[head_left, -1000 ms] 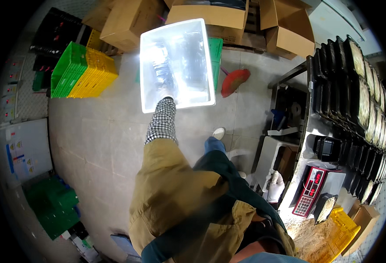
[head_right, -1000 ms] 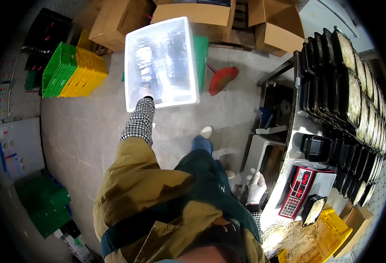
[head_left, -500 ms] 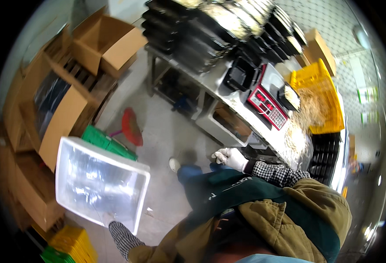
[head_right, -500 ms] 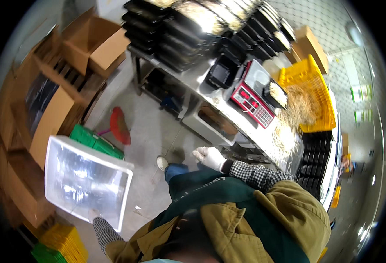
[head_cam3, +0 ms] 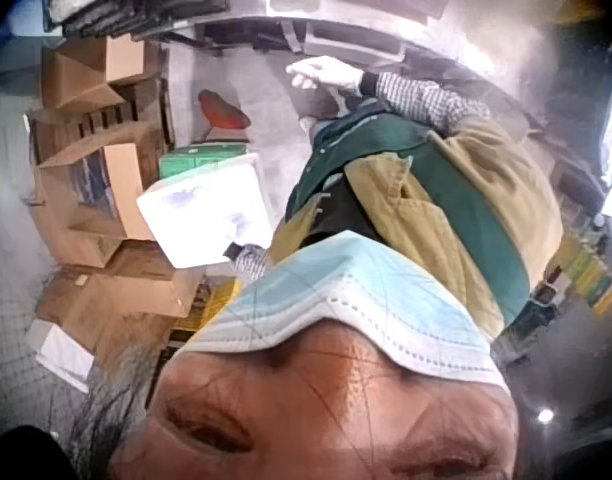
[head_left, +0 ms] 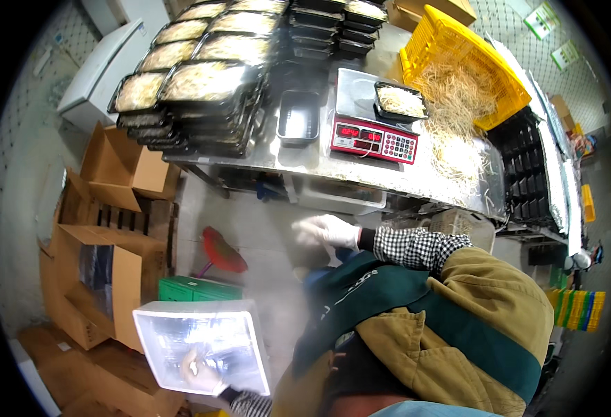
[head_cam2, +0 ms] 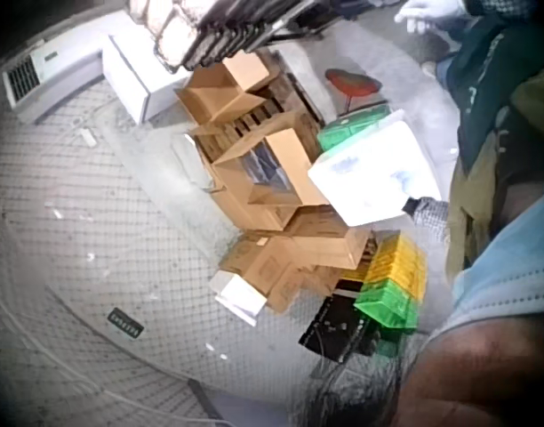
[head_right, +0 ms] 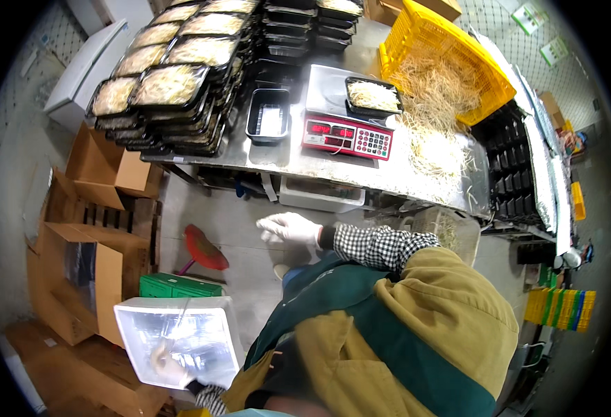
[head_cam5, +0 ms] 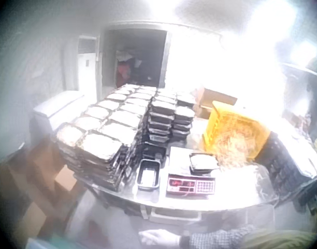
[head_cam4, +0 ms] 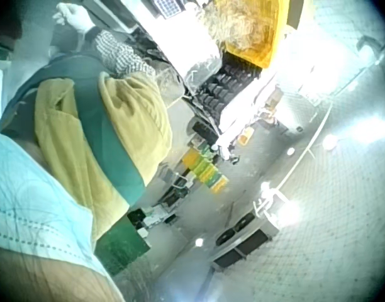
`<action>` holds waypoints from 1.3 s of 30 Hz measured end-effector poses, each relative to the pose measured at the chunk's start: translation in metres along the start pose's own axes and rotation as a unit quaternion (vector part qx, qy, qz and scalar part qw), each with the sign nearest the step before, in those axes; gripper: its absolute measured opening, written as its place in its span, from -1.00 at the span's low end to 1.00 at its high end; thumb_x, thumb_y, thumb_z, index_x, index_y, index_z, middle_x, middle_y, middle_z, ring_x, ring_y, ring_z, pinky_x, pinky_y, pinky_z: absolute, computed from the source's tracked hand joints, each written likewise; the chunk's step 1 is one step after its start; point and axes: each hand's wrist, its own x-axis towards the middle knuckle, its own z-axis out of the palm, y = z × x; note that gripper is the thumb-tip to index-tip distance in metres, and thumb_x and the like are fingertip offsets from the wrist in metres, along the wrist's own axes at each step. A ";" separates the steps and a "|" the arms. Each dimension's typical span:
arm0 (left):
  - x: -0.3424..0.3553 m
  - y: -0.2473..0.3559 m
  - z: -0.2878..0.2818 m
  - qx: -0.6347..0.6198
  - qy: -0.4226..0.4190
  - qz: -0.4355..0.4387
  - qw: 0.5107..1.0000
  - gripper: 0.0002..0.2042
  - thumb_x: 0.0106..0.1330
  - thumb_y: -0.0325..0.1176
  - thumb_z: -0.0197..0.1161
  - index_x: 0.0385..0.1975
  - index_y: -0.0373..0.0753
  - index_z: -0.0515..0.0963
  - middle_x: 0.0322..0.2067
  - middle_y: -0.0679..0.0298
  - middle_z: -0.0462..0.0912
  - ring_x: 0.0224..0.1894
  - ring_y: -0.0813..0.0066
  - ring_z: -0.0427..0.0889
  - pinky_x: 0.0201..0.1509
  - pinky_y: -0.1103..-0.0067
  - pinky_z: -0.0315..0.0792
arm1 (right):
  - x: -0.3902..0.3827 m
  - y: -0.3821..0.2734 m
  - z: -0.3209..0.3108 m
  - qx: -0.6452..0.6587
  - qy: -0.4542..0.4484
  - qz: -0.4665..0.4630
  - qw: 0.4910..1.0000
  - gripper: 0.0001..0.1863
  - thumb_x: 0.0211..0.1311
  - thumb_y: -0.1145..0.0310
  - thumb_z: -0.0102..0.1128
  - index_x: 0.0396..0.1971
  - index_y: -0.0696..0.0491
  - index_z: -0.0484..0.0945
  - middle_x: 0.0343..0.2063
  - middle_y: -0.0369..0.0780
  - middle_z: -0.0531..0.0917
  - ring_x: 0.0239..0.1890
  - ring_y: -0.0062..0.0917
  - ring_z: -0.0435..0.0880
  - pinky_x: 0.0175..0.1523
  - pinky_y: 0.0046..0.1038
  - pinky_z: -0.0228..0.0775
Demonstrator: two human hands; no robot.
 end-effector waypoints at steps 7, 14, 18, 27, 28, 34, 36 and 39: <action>-0.040 0.305 0.277 -0.228 -0.232 0.371 0.870 -0.82 0.00 -0.66 0.38 -0.59 -0.14 0.63 -0.26 0.28 0.74 0.04 0.24 0.61 0.31 0.31 0.29 | -0.035 -0.038 -0.155 0.163 -0.026 -0.099 0.981 -0.23 0.41 0.10 0.11 0.46 -0.01 -0.04 0.12 -0.15 0.54 -0.15 -0.52 0.65 -0.03 -0.47 0.55; -0.109 0.435 0.441 -0.438 -0.450 -0.053 0.776 -0.53 0.43 -0.58 -0.06 0.35 -0.31 0.21 0.17 0.10 0.44 -0.02 0.43 0.58 0.08 0.50 0.52 | -0.135 -0.018 -0.330 0.156 0.185 -0.178 0.954 -0.63 0.40 0.38 0.07 0.18 0.02 0.47 -0.32 -0.37 0.64 -0.33 -0.76 0.51 -0.16 -0.67 0.39; -0.114 0.480 0.552 -0.336 -0.480 0.000 0.810 -0.59 0.36 -0.63 0.09 0.21 -0.35 0.36 -0.18 0.24 0.65 -0.32 0.67 0.56 -0.24 0.74 0.46 | -0.111 0.011 -0.411 0.149 0.353 -0.239 0.892 -0.65 0.35 0.37 0.18 0.12 0.06 0.54 -0.35 -0.40 0.66 -0.40 -0.83 0.47 -0.28 -0.75 0.31; -0.096 0.524 0.700 0.258 -0.273 0.476 0.795 -0.41 0.40 0.03 -0.05 0.37 -0.09 0.20 0.36 0.08 0.22 0.40 0.03 0.14 0.37 -0.10 -0.05 | 0.001 0.033 -0.504 -0.047 0.587 -0.188 0.786 -0.76 0.12 0.26 0.38 -0.25 0.05 0.76 -0.25 -0.15 0.73 -0.16 -0.51 0.65 -0.06 -0.54 0.41; -0.101 0.524 0.705 0.256 -0.277 0.497 0.782 -0.44 0.38 0.00 -0.01 0.34 -0.09 0.24 0.35 0.07 0.24 0.38 0.02 0.16 0.35 -0.13 -0.04 | 0.005 0.042 -0.509 -0.128 0.613 -0.182 0.758 -0.77 0.11 0.27 0.38 -0.29 0.07 0.76 -0.24 -0.13 0.73 -0.22 -0.46 0.67 -0.11 -0.52 0.42; -0.097 0.519 0.707 0.269 -0.324 0.481 0.769 -0.45 0.30 -0.02 0.05 0.28 -0.03 0.33 0.34 0.13 0.27 0.44 0.09 0.06 0.35 -0.04 -0.09 | 0.006 0.045 -0.517 0.158 0.437 -0.080 0.882 -0.66 0.18 0.30 0.36 -0.12 0.19 0.67 -0.23 -0.17 0.73 -0.21 -0.55 0.67 -0.06 -0.55 0.47; -0.101 0.523 0.705 0.252 -0.311 0.488 0.776 -0.46 0.29 -0.03 0.05 0.27 -0.06 0.34 0.32 0.10 0.31 0.42 0.07 0.12 0.34 -0.05 -0.05 | 0.005 0.054 -0.524 0.225 0.387 -0.116 0.887 -0.70 0.19 0.33 0.33 -0.14 0.20 0.67 -0.24 -0.19 0.73 -0.20 -0.54 0.67 -0.02 -0.54 0.47; -0.097 0.515 0.709 0.252 -0.350 0.463 0.774 -0.45 0.29 -0.05 0.06 0.26 -0.11 0.36 0.27 0.05 0.36 0.35 0.04 0.24 0.31 -0.07 0.03 | 0.003 0.059 -0.522 0.183 0.355 -0.192 0.896 -0.75 0.25 0.37 0.26 -0.17 0.21 0.67 -0.22 -0.20 0.72 -0.15 -0.55 0.65 0.03 -0.52 0.46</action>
